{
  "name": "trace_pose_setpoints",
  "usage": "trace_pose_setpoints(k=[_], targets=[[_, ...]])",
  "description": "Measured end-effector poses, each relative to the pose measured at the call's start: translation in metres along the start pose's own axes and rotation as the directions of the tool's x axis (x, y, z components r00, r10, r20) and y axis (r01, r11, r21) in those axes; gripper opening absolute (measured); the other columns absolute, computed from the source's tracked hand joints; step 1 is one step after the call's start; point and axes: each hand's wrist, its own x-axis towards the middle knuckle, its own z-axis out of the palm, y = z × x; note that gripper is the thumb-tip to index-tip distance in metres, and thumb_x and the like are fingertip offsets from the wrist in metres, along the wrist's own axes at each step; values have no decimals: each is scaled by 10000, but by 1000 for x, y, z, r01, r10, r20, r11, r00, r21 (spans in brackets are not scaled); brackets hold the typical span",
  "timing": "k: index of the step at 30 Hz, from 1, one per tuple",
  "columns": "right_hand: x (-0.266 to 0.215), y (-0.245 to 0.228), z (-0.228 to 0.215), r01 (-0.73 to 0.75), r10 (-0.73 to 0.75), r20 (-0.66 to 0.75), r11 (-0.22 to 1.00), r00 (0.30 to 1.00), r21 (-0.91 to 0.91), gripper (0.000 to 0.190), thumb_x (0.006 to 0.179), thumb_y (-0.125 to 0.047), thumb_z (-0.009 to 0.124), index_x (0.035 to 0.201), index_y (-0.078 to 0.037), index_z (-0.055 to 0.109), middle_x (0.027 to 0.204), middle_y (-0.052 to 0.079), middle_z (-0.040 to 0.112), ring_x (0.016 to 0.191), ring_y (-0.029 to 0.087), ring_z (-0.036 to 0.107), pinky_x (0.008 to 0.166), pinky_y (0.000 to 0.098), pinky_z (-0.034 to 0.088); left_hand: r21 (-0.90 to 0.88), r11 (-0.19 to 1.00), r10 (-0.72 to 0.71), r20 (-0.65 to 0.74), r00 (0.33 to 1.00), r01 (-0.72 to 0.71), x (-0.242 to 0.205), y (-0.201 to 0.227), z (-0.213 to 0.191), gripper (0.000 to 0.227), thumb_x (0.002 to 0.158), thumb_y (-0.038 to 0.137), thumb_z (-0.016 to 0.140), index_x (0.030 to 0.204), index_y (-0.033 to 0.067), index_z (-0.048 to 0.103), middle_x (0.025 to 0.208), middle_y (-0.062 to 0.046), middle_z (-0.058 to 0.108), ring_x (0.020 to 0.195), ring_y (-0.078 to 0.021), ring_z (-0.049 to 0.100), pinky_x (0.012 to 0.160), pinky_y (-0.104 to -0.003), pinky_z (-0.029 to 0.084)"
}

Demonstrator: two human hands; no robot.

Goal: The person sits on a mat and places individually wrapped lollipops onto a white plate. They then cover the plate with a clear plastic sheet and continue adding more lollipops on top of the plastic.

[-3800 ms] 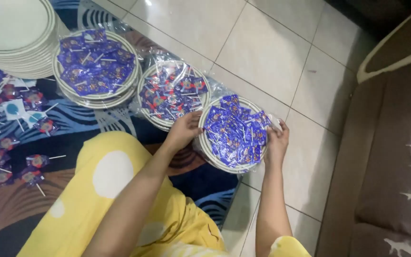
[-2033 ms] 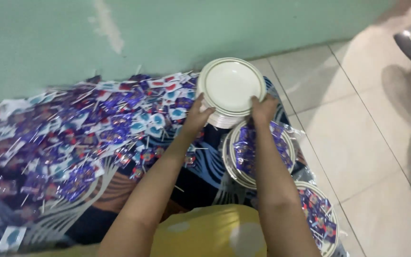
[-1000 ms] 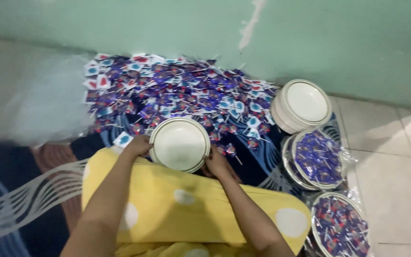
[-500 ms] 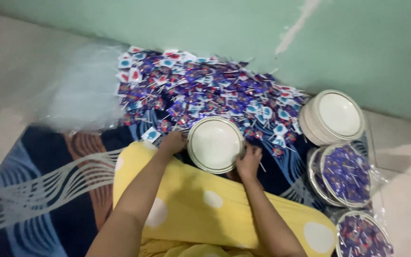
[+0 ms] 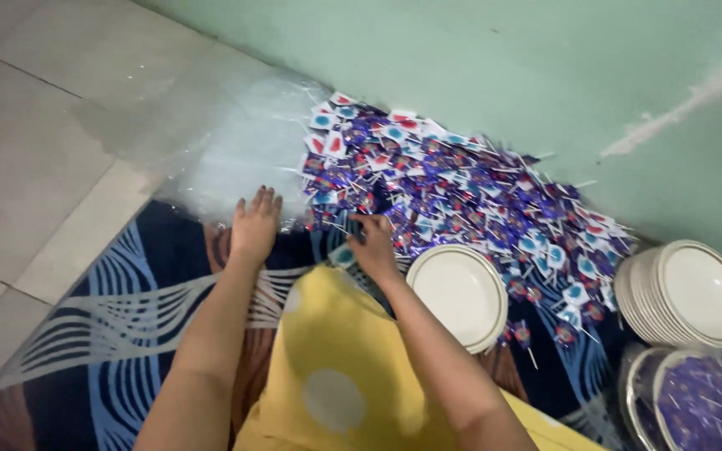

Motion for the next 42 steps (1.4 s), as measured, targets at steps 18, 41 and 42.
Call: trace_pose_setpoints(k=[18, 41, 42], targets=[[34, -45, 54, -443, 414, 164, 797, 896, 410, 387, 789, -187, 766, 1174, -150, 744, 978, 147, 769, 868, 285, 761, 668, 394, 645, -878, 477, -238, -89, 967, 36, -6, 83, -92, 225, 808, 89, 712, 1025, 125, 660, 913, -67, 672, 913, -343, 719, 810, -423, 577], [33, -44, 76, -248, 186, 177, 862, 966, 443, 262, 799, -223, 764, 1055, -181, 797, 752, 44, 761, 689, 155, 739, 591, 268, 566, -453, 868, -327, -213, 921, 203, -57, 9, -109, 134, 862, 137, 783, 965, 139, 698, 910, -32, 583, 912, -264, 621, 799, -375, 519], [32, -45, 69, -136, 83, 154, 918, 985, 372, 207, 788, -273, 799, 989, -221, 807, 692, -1, 757, 652, 124, 747, 620, 246, 544, -412, 892, -313, -265, 912, 186, -59, 12, -116, 246, 804, 227, 848, 985, 157, 697, 974, -37, 602, 969, -282, 606, 806, -412, 501]])
